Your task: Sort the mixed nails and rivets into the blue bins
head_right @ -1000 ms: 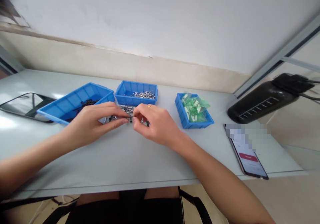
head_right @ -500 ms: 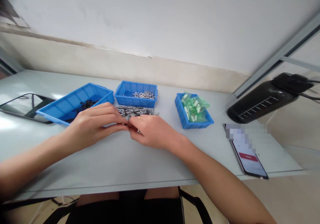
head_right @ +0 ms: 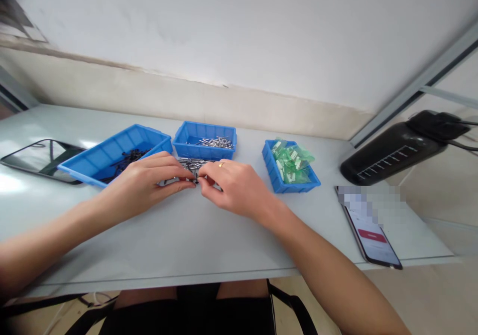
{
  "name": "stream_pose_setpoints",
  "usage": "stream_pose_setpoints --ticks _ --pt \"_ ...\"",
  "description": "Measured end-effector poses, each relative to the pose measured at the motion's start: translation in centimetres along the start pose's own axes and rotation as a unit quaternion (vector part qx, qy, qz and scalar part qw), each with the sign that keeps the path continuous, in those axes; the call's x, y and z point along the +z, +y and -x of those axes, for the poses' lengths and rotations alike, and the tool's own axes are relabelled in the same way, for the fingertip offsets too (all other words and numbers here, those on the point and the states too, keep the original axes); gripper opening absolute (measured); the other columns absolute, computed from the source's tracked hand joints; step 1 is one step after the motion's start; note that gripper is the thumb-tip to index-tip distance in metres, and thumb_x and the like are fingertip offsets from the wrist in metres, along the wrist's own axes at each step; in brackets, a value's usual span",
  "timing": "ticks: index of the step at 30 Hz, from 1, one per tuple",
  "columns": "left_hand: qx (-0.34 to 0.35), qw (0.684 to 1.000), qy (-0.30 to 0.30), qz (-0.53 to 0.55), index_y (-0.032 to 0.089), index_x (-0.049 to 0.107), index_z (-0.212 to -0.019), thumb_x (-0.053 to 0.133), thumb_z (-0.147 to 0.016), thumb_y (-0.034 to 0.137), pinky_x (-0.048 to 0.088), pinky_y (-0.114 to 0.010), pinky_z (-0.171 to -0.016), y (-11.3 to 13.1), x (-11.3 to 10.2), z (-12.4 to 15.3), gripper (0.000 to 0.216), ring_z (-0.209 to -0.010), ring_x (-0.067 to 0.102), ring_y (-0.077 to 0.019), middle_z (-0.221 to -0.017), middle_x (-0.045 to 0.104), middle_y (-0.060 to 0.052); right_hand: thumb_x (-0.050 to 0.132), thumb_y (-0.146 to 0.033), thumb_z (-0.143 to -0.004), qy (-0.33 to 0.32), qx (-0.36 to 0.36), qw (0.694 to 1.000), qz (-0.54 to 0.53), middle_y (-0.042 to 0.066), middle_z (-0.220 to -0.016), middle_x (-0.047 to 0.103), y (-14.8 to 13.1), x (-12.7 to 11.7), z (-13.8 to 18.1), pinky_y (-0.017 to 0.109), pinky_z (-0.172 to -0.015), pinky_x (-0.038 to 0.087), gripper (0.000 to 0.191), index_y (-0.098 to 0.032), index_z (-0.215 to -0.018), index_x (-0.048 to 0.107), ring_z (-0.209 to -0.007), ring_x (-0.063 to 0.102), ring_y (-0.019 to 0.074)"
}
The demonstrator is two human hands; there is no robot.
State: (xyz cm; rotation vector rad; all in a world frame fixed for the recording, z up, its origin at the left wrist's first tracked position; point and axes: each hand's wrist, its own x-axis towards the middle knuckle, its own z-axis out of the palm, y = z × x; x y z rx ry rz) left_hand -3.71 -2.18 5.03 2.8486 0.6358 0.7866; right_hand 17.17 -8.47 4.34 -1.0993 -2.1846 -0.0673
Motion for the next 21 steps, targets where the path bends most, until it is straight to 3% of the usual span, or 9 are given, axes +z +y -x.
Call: stream_pose_setpoints --ticks 10,21 --pt "0.018 0.994 -0.038 0.105 0.019 0.066 -0.075 0.053 -0.091 0.03 0.044 -0.024 -0.067 0.25 0.7 0.09 0.023 -0.072 0.057 -0.0134 -0.072 0.06 0.0 0.05 -0.016 -0.089 0.055 -0.128 0.99 0.037 -0.002 -0.066 0.064 -0.76 0.93 0.35 0.023 -0.06 0.042 0.015 -0.02 -0.08 0.061 -0.059 0.053 0.0097" --pt "-0.049 0.995 0.025 0.084 0.019 0.067 -0.089 0.06 -0.087 0.025 0.045 -0.023 -0.073 0.79 -0.26 -0.07 0.01 -0.082 0.061 -0.013 -0.083 0.067 0.001 0.053 -0.017 -0.086 0.096 -0.048 0.994 0.014 -0.003 -0.068 0.064 -0.06 0.31 0.1 0.021 -0.063 0.045 0.007 -0.019 -0.083 0.058 -0.061 0.057 0.0086"
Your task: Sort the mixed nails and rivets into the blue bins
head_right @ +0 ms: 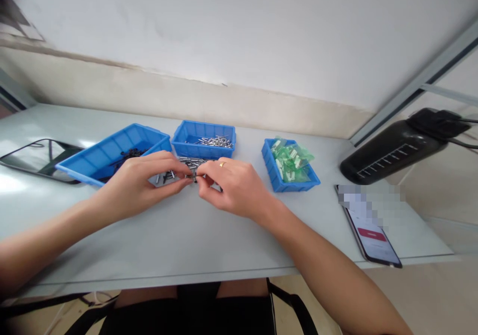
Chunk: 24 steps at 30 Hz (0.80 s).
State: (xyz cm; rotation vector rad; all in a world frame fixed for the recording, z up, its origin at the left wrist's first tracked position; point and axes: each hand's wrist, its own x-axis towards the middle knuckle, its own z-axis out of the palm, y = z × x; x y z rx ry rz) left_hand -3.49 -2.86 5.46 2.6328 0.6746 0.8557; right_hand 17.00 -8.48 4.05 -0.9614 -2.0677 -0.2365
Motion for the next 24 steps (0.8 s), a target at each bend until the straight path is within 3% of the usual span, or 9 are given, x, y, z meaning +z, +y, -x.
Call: stream_pose_setpoints --ticks 5,10,18,24 --pt "0.004 0.999 0.048 -0.01 0.019 0.067 -0.09 0.062 -0.086 0.024 0.046 -0.022 -0.073 -0.09 -0.15 0.01 0.008 -0.082 0.062 -0.0122 -0.085 0.067 0.001 0.051 -0.023 -0.09 -0.039 0.049 0.998 -0.013 -0.003 -0.072 0.064 0.45 -0.15 0.13 0.021 -0.063 0.044 0.008 -0.02 -0.089 0.058 -0.062 0.057 0.0089" --pt "0.069 0.993 0.091 -0.018 0.018 0.066 -0.089 0.064 -0.086 0.021 0.048 -0.023 -0.074 0.12 -0.25 0.07 0.005 -0.079 0.061 -0.0119 -0.083 0.066 0.0 0.045 -0.024 -0.096 -0.105 0.06 0.992 -0.044 0.0 -0.077 0.064 0.48 0.05 0.09 0.022 -0.061 0.041 0.012 -0.019 -0.096 0.056 -0.062 0.055 0.0099" --pt "0.143 0.989 0.038 0.001 0.016 0.065 -0.095 0.063 -0.088 0.017 0.047 -0.025 -0.079 0.12 0.05 0.32 0.008 -0.08 0.059 -0.0115 -0.084 0.063 -0.001 0.041 -0.022 -0.095 -0.214 0.06 0.974 -0.047 0.0 -0.073 0.058 -0.25 0.5 0.11 0.024 -0.059 0.037 0.012 -0.019 -0.085 0.048 -0.063 0.053 0.0127" --pt "0.128 0.991 0.043 -0.003 0.017 0.066 -0.094 0.063 -0.087 0.019 0.047 -0.024 -0.075 0.11 -0.07 0.24 0.007 -0.078 0.058 -0.0118 -0.082 0.063 -0.001 0.04 -0.021 -0.094 -0.212 0.049 0.975 -0.044 0.0 -0.072 0.057 -0.29 0.32 0.1 0.025 -0.058 0.037 0.012 -0.019 -0.084 0.047 -0.062 0.052 0.0124"
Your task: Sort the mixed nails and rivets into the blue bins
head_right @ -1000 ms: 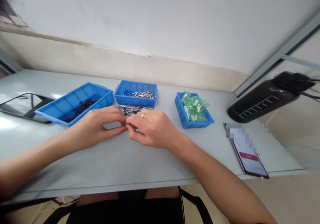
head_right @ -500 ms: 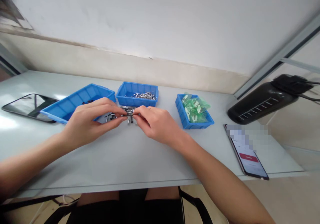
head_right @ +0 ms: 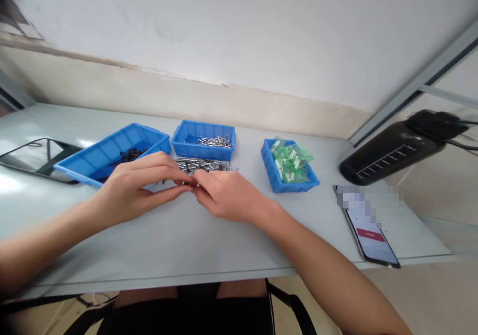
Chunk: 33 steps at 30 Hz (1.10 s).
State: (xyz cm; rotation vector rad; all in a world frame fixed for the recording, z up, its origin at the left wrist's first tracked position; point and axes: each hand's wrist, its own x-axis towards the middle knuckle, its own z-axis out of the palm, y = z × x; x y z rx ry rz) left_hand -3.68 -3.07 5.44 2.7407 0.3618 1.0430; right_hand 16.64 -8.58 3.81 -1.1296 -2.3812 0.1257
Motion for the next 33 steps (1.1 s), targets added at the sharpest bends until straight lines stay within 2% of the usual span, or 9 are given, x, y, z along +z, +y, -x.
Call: stream_pose_setpoints --ticks 8,12,18,23,29,33 --pt "-0.05 0.998 0.035 -0.031 0.019 0.066 -0.09 0.061 -0.088 0.022 0.047 -0.022 -0.073 -0.2 -0.1 -0.2 0.006 -0.078 0.061 -0.012 -0.082 0.066 0.0 0.05 -0.02 -0.089 0.122 0.004 0.992 -0.018 -0.002 -0.073 0.062 0.6 -0.7 0.1 0.021 -0.061 0.043 0.004 -0.019 -0.088 0.054 -0.064 0.057 0.0092" --pt "-0.063 0.997 0.002 -0.045 0.02 0.067 -0.09 0.059 -0.089 0.024 0.046 -0.022 -0.074 -0.4 0.0 -0.1 0.009 -0.078 0.06 -0.0119 -0.08 0.065 0.001 0.05 -0.021 -0.089 0.17 -0.016 0.985 0.017 -0.003 -0.071 0.064 0.4 -0.8 0.2 0.02 -0.061 0.044 0.006 -0.02 -0.086 0.055 -0.063 0.057 0.0086" --pt "-0.068 0.996 -0.063 0.003 0.02 0.068 -0.087 0.056 -0.09 0.027 0.046 -0.023 -0.071 -0.4 0.4 -0.1 0.014 -0.075 0.059 -0.0128 -0.078 0.064 0.0 0.049 -0.019 -0.088 0.184 -0.077 0.978 0.059 -0.004 -0.065 0.063 -0.3 -0.1 0.2 0.022 -0.059 0.044 0.009 -0.02 -0.084 0.057 -0.059 0.057 0.0086" --pt "-0.062 0.993 -0.094 0.046 0.02 0.067 -0.081 0.055 -0.089 0.027 0.045 -0.022 -0.068 -0.3 0.5 -0.1 0.016 -0.07 0.058 -0.0114 -0.073 0.061 0.001 0.046 -0.019 -0.088 0.194 -0.12 0.967 0.112 -0.004 -0.061 0.062 -0.5 0.3 0.2 0.023 -0.054 0.04 0.015 -0.022 -0.078 0.057 -0.053 0.051 0.0088" --pt "-0.082 0.994 -0.072 0.019 0.02 0.068 -0.09 0.056 -0.089 0.024 0.045 -0.021 -0.07 0.0 -0.1 -0.2 0.012 -0.075 0.06 -0.0109 -0.079 0.064 0.001 0.054 -0.016 -0.085 0.223 -0.093 0.966 0.089 -0.004 -0.061 0.061 -0.2 -0.2 0.2 0.022 -0.056 0.042 0.006 -0.019 -0.081 0.057 -0.056 0.054 0.0084" --pt "-0.073 0.996 -0.029 -0.039 0.02 0.066 -0.095 0.055 -0.091 0.024 0.046 -0.024 -0.074 -0.2 -0.7 -0.4 0.013 -0.082 0.061 -0.0136 -0.085 0.067 0.0 0.052 -0.017 -0.087 0.227 -0.051 0.97 0.065 -0.004 -0.066 0.064 0.0 -0.6 0.2 0.021 -0.061 0.045 0.006 -0.021 -0.084 0.056 -0.06 0.058 0.0084"
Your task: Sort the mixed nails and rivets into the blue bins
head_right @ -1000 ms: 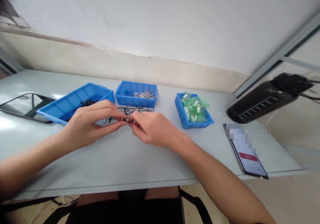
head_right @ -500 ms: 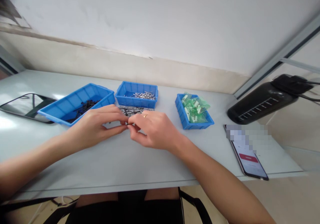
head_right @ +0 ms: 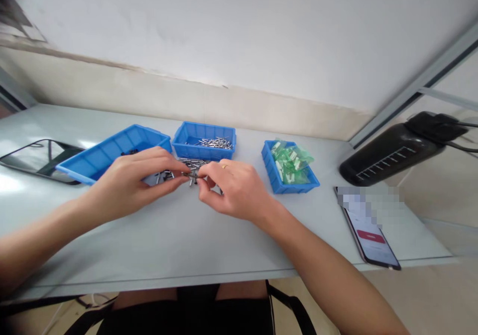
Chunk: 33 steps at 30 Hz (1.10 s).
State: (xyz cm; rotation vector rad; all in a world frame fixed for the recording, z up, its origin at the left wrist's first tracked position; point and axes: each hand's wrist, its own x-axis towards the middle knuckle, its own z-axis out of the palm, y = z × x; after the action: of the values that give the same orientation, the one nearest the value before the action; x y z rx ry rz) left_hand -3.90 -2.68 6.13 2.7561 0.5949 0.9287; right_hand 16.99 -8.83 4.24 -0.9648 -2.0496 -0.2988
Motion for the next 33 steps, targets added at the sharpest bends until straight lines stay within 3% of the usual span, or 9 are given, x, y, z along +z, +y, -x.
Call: stream_pose_setpoints --ticks 5,9,12,16,18,20,23,27,33 --pt "-0.034 0.98 0.076 -0.181 0.02 0.065 -0.094 0.049 -0.093 0.033 0.046 -0.032 -0.078 -1.0 -1.8 -0.3 0.02 -0.081 0.058 -0.0173 -0.086 0.065 -0.002 0.049 -0.024 -0.091 -0.04 0.102 0.994 0.002 -0.003 -0.071 0.066 0.6 -0.1 -0.1 0.023 -0.063 0.045 0.01 -0.022 -0.097 0.056 -0.065 0.061 0.011" --pt "-0.171 0.909 0.043 -0.377 0.015 0.063 -0.097 0.037 -0.095 0.034 0.044 -0.043 -0.082 -2.5 -4.2 0.3 0.033 -0.096 0.057 -0.0277 -0.092 0.06 -0.008 0.049 -0.024 -0.091 -0.122 0.164 0.979 0.018 -0.001 -0.077 0.067 1.0 0.1 -0.2 0.025 -0.064 0.043 0.014 -0.02 -0.102 0.057 -0.071 0.061 0.0131" --pt "-0.234 0.866 0.023 -0.441 0.014 0.062 -0.083 0.036 -0.093 0.036 0.044 -0.04 -0.072 -4.0 -5.4 1.0 0.035 -0.091 0.059 -0.0289 -0.081 0.055 -0.006 0.048 -0.025 -0.092 -0.194 0.171 0.965 0.034 0.002 -0.085 0.068 1.2 0.4 -0.1 0.028 -0.069 0.044 0.018 -0.018 -0.105 0.059 -0.081 0.061 0.0166" --pt "-0.153 0.865 0.01 -0.478 0.017 0.063 -0.1 0.035 -0.094 0.044 0.043 -0.032 -0.067 -4.6 -4.9 0.9 0.039 -0.087 0.061 -0.0224 -0.084 0.059 -0.003 0.046 -0.026 -0.094 -0.267 0.144 0.952 0.05 0.007 -0.101 0.066 1.4 0.8 0.2 0.033 -0.077 0.045 0.022 -0.016 -0.107 0.06 -0.094 0.059 0.0213" --pt "-0.092 0.898 0.001 -0.431 0.017 0.064 -0.101 0.029 -0.096 0.04 0.045 -0.034 -0.073 -3.8 -3.6 0.5 0.042 -0.089 0.06 -0.0217 -0.088 0.062 -0.005 0.047 -0.026 -0.095 -0.291 0.138 0.945 0.048 0.008 -0.106 0.065 1.4 0.9 0.3 0.033 -0.08 0.045 0.022 -0.016 -0.107 0.061 -0.098 0.059 0.0219" --pt "0.007 0.939 -0.051 -0.339 0.018 0.067 -0.094 0.033 -0.096 0.036 0.047 -0.033 -0.079 -2.7 -1.9 0.2 0.039 -0.084 0.06 -0.0185 -0.086 0.064 -0.004 0.047 -0.027 -0.095 -0.308 0.133 0.941 0.045 0.008 -0.106 0.064 1.4 1.0 0.3 0.034 -0.081 0.046 0.021 -0.017 -0.106 0.062 -0.099 0.058 0.022" --pt "0.086 0.956 -0.105 -0.26 0.019 0.067 -0.095 0.039 -0.096 0.031 0.047 -0.033 -0.075 -1.4 0.8 0.3 0.031 -0.078 0.06 -0.0177 -0.085 0.065 -0.004 0.048 -0.025 -0.094 -0.308 0.123 0.942 0.045 0.009 -0.104 0.063 1.4 1.1 0.3 0.034 -0.084 0.046 0.021 -0.017 -0.107 0.063 -0.099 0.057 0.0222" --pt "0.089 0.955 -0.131 -0.249 0.018 0.067 -0.092 0.041 -0.097 0.027 0.046 -0.033 -0.074 -1.1 3.0 0.9 0.028 -0.078 0.059 -0.0184 -0.084 0.063 -0.005 0.047 -0.024 -0.094 -0.274 0.124 0.953 0.046 0.009 -0.105 0.064 1.4 1.1 0.3 0.035 -0.085 0.046 0.022 -0.017 -0.108 0.062 -0.099 0.057 0.022" --pt "0.094 0.948 -0.149 -0.266 0.017 0.066 -0.084 0.044 -0.095 0.021 0.043 -0.033 -0.073 -2.1 3.5 1.0 0.025 -0.077 0.057 -0.0196 -0.081 0.062 -0.006 0.048 -0.024 -0.094 -0.292 0.119 0.948 0.052 0.009 -0.104 0.064 1.0 1.0 0.1 0.034 -0.083 0.046 0.021 -0.017 -0.107 0.062 -0.099 0.058 0.0225"
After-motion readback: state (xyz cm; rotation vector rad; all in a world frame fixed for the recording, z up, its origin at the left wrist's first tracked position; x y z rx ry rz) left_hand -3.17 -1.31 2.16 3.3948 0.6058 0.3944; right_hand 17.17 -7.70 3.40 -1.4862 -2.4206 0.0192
